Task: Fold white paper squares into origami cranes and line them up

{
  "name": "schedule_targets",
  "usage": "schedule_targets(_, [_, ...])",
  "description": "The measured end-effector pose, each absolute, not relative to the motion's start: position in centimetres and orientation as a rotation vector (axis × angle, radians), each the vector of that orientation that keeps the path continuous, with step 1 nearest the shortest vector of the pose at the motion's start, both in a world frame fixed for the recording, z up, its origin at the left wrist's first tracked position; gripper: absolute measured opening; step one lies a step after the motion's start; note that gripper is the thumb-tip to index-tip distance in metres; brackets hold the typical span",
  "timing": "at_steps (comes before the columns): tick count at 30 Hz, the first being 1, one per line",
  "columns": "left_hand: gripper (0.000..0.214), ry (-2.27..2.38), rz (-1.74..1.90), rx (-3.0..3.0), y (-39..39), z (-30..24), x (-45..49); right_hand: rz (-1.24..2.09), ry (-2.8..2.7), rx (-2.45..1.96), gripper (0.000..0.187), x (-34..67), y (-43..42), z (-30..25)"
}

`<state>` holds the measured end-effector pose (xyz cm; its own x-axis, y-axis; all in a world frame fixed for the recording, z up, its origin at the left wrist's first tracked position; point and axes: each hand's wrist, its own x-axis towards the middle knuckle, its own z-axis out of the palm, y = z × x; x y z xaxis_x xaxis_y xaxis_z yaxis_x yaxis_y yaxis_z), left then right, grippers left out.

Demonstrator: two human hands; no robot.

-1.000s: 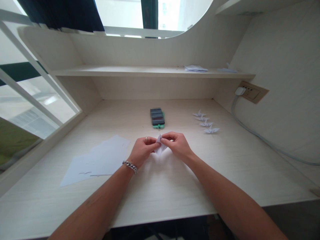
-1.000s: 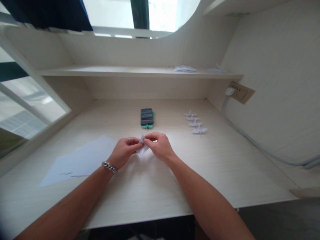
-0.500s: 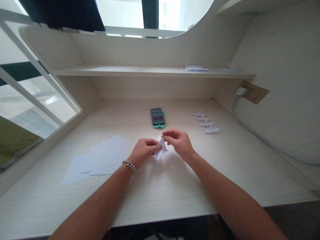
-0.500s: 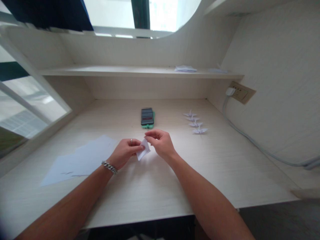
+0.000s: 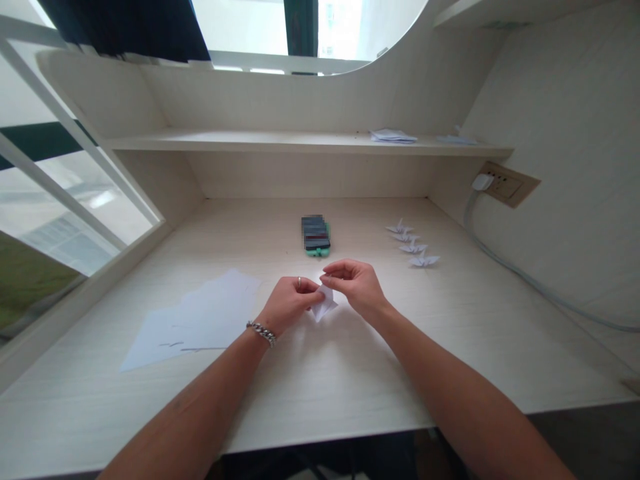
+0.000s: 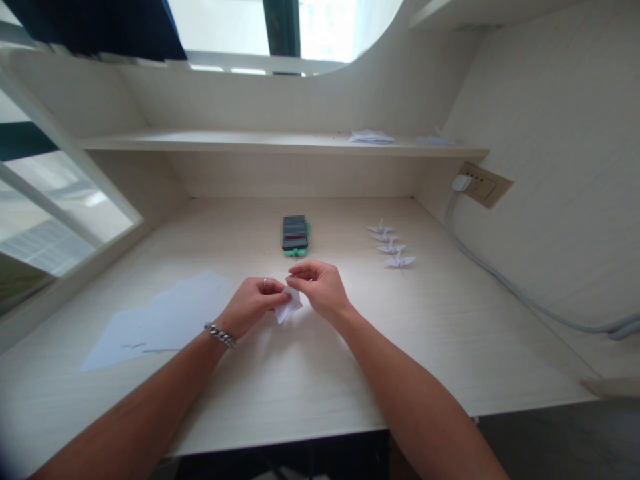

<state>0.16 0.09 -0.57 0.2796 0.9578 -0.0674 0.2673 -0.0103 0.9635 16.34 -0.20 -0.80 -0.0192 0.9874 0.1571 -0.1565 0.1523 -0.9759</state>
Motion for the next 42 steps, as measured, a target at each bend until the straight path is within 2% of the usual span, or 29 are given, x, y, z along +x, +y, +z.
schedule_targets(6, [0.012, 1.23, 0.806, 1.428, 0.2, -0.9, 0.2, 1.127, -1.062, -0.955, 0.027, 17.3, 0.2, 0.0])
schedule_targets(11, [0.012, 1.206, 0.839, 1.394, 0.3, -1.0, 0.1, 1.083, -1.343, -0.991, 0.029, 17.2, 0.2, -0.9])
schedule_targets(16, [0.014, 1.162, 0.85, 1.391, 0.1, -0.8, 0.2, 1.104, -1.321, -0.955, 0.018, 16.5, 0.0, -1.3])
schedule_targets(22, [0.017, 1.123, 0.917, 1.364, 0.4, -0.9, 0.1, 1.118, -1.268, -1.0, 0.028, 16.9, 0.3, -1.1])
schedule_targets(29, [0.032, 1.101, 1.07, 1.272, 0.2, -0.6, 0.2, 1.258, -1.433, -1.039, 0.027, 16.8, 0.2, -1.6])
schedule_targets(36, [0.048, 0.983, 1.081, 1.177, 0.1, -0.8, 0.4, 1.169, -1.272, -1.027, 0.022, 16.4, 0.2, -1.4])
schedule_targets(42, [0.047, 1.011, 1.083, 1.28, 0.2, -1.0, 0.4, 1.223, -1.315, -1.001, 0.024, 16.4, 0.2, -1.9])
